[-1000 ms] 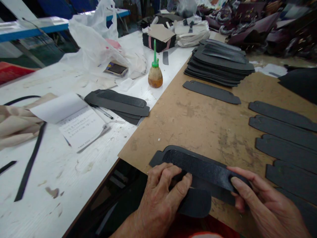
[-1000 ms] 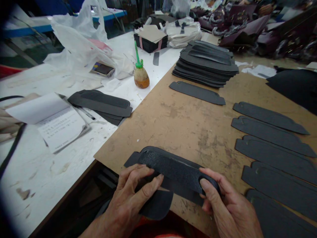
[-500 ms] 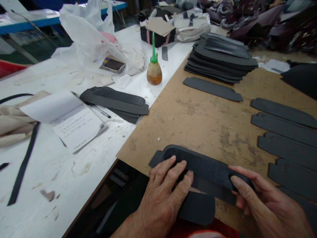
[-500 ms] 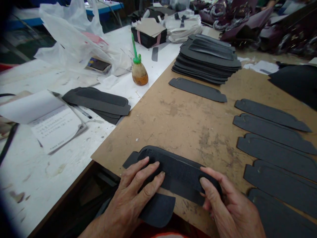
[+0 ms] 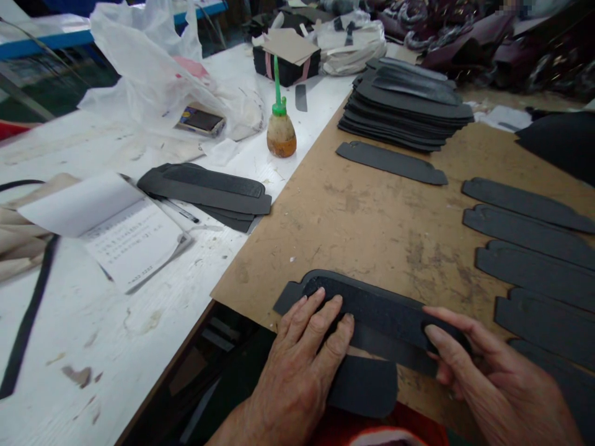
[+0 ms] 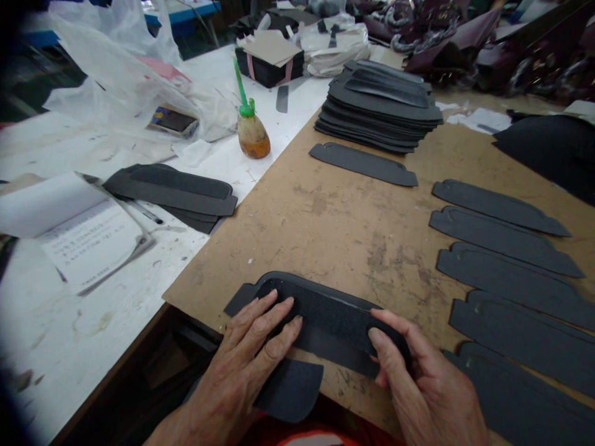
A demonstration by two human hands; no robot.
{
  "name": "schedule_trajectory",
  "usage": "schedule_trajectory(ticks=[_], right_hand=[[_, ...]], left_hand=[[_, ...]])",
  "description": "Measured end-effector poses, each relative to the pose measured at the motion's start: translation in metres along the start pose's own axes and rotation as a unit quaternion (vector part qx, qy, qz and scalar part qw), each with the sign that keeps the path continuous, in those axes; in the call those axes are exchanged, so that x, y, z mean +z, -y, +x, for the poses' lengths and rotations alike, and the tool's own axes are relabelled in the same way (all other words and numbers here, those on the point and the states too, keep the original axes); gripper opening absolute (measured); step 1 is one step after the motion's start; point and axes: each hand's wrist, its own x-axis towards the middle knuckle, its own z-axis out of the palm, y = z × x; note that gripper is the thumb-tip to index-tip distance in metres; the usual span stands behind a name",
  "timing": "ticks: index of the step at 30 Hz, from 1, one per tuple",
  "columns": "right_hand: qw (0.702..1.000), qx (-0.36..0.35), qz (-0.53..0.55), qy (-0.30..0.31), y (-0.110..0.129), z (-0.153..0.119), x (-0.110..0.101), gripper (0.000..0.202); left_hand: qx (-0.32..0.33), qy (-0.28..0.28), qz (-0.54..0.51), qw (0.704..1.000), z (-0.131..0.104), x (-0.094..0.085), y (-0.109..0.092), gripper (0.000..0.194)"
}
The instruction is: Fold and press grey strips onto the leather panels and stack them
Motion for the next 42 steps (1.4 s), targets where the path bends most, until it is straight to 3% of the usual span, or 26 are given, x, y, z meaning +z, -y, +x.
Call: schedule_trajectory(ticks=[17, 24, 33, 42], right_hand=[[0.995, -0.066, -0.034, -0.061, 0.002, -0.003, -0.001, 0.045], [0.998, -0.026, 0.016, -0.056, 0.003, -0.005, -0.008, 0.042], [0.997, -0.012, 0.009, -0.078, 0.003, -0.001, 0.000, 0.033], [0.995, -0.036, -0.014, -0.087, 0.001, 0.004, 0.002, 0.030]], left_hand=[[0.009, 0.029, 0.054, 0.998, 0.000, -0.001, -0.001, 0.049], [0.020, -0.028, 0.032, 0.999, -0.004, 0.016, 0.006, 0.054], [0.045, -0.002, 0.037, 0.998, -0.003, 0.014, 0.012, 0.065], [0.080, 0.012, 0.058, 0.995, 0.001, 0.010, 0.015, 0.059]])
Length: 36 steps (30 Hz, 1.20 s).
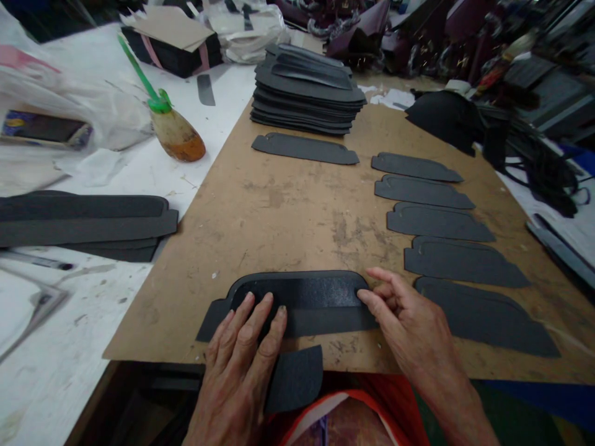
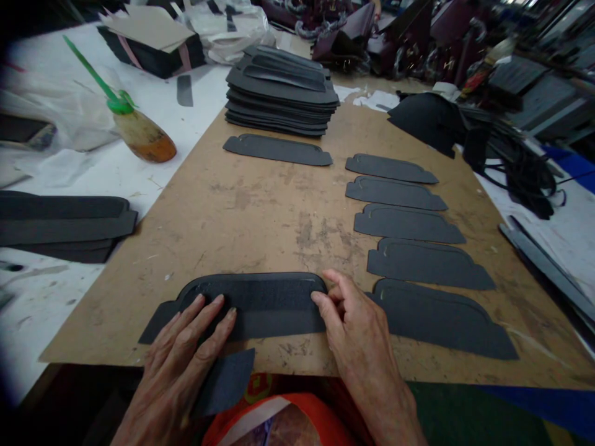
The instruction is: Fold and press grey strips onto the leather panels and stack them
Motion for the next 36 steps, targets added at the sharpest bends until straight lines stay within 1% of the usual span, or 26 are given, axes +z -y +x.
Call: schedule_trajectory(ticks=[5, 8, 13, 19, 23, 27, 30, 34, 36], right_hand=[[1.000, -0.017, -0.015, -0.003, -0.004, 0.000, 0.002, 0.028], [1.000, -0.017, -0.025, -0.004, -0.004, 0.000, 0.002, 0.029], [0.999, -0.016, -0.046, -0.006, -0.007, 0.000, 0.002, 0.032], [0.998, -0.027, -0.053, -0.009, -0.016, 0.000, 0.003, 0.041], [0.998, -0.021, -0.050, -0.016, -0.011, 0.000, 0.003, 0.037], [0.999, -0.017, -0.039, -0.008, -0.004, 0.002, 0.004, 0.029], [0.999, -0.008, -0.031, -0.004, -0.001, 0.004, 0.004, 0.028], [1.000, 0.005, -0.017, 0.012, 0.002, 0.003, 0.002, 0.028], [0.999, 0.011, -0.022, 0.026, 0.003, 0.004, 0.001, 0.027]], left_hand=[[-0.019, 0.004, -0.015, 1.000, -0.003, 0.000, -0.002, 0.063], [-0.029, 0.023, -0.020, 0.999, -0.003, 0.001, -0.003, 0.067], [-0.033, -0.004, -0.005, 0.999, -0.002, 0.000, -0.006, 0.064], [-0.036, 0.040, 0.042, 0.998, 0.003, -0.007, -0.010, 0.064], [-0.025, 0.018, 0.037, 0.999, 0.001, -0.005, -0.010, 0.063], [-0.007, -0.007, 0.031, 0.999, -0.002, 0.005, -0.002, 0.062], [-0.003, -0.024, 0.022, 0.999, -0.002, 0.011, 0.003, 0.063], [0.002, -0.026, 0.016, 1.000, -0.001, 0.009, 0.003, 0.063], [-0.007, -0.011, 0.014, 1.000, -0.001, 0.007, 0.001, 0.063]])
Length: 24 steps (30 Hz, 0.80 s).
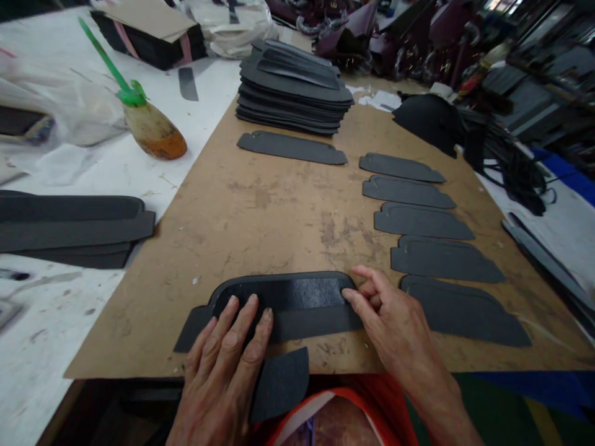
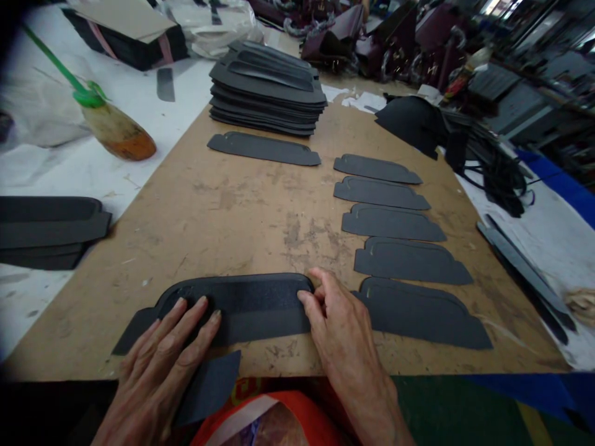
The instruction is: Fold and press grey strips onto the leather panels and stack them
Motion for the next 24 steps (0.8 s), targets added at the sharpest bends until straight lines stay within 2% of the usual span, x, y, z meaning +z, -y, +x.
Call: schedule_trajectory(ticks=[7, 13, 17, 21, 24], right_hand=[[0.999, 0.011, -0.040, 0.005, -0.001, 0.007, -0.003, 0.021], [0.998, -0.060, -0.023, -0.003, 0.002, 0.009, -0.006, 0.020], [0.998, -0.065, -0.001, 0.000, -0.003, 0.014, -0.009, 0.025], [0.993, -0.035, 0.113, 0.006, -0.012, 0.018, -0.010, 0.029], [0.958, -0.010, 0.284, -0.050, -0.017, 0.017, -0.013, 0.028]], left_hand=[[-0.017, 0.005, -0.014, 1.000, 0.001, -0.004, -0.006, 0.068], [-0.019, 0.011, -0.005, 1.000, -0.001, 0.000, -0.001, 0.069], [-0.017, -0.013, 0.001, 1.000, -0.001, 0.004, -0.002, 0.068], [-0.031, -0.014, 0.014, 0.999, 0.002, 0.004, -0.006, 0.066], [-0.031, -0.009, 0.023, 0.999, 0.003, 0.002, -0.006, 0.067]])
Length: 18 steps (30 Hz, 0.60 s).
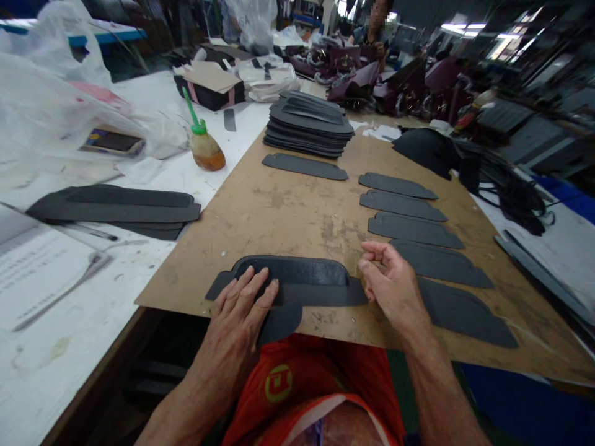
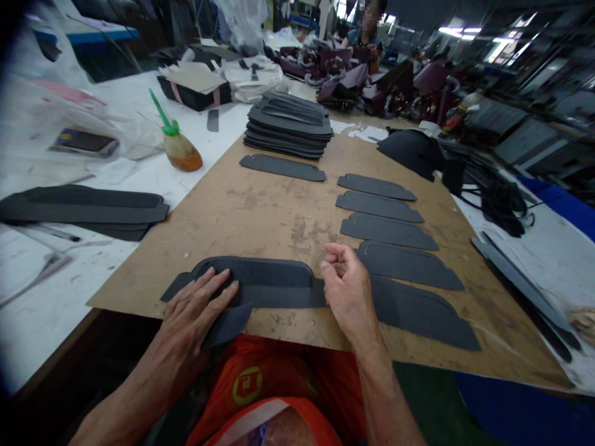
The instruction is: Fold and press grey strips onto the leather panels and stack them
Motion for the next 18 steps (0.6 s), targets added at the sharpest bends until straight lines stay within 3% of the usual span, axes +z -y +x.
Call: schedule_trajectory(ticks=[2, 4, 9, 13, 18], right_hand=[[0.995, -0.020, 0.076, -0.060, 0.001, -0.004, -0.003, 0.026], [0.993, -0.072, 0.056, -0.080, 0.004, -0.012, -0.005, 0.023], [0.963, -0.238, -0.116, 0.047, 0.004, -0.031, 0.005, 0.030], [0.956, -0.237, -0.172, -0.029, -0.005, -0.035, 0.004, 0.028], [0.931, -0.238, -0.277, -0.009, -0.025, -0.038, -0.001, 0.026]], left_hand=[[0.005, -0.001, 0.003, 1.000, 0.001, 0.000, 0.001, 0.067], [0.006, -0.006, 0.007, 1.000, 0.001, 0.000, 0.001, 0.067], [0.001, -0.009, 0.012, 1.000, 0.002, -0.002, 0.000, 0.061], [-0.009, 0.007, 0.003, 1.000, 0.001, -0.003, -0.001, 0.062], [-0.015, 0.007, -0.019, 1.000, -0.002, 0.000, -0.001, 0.067]])
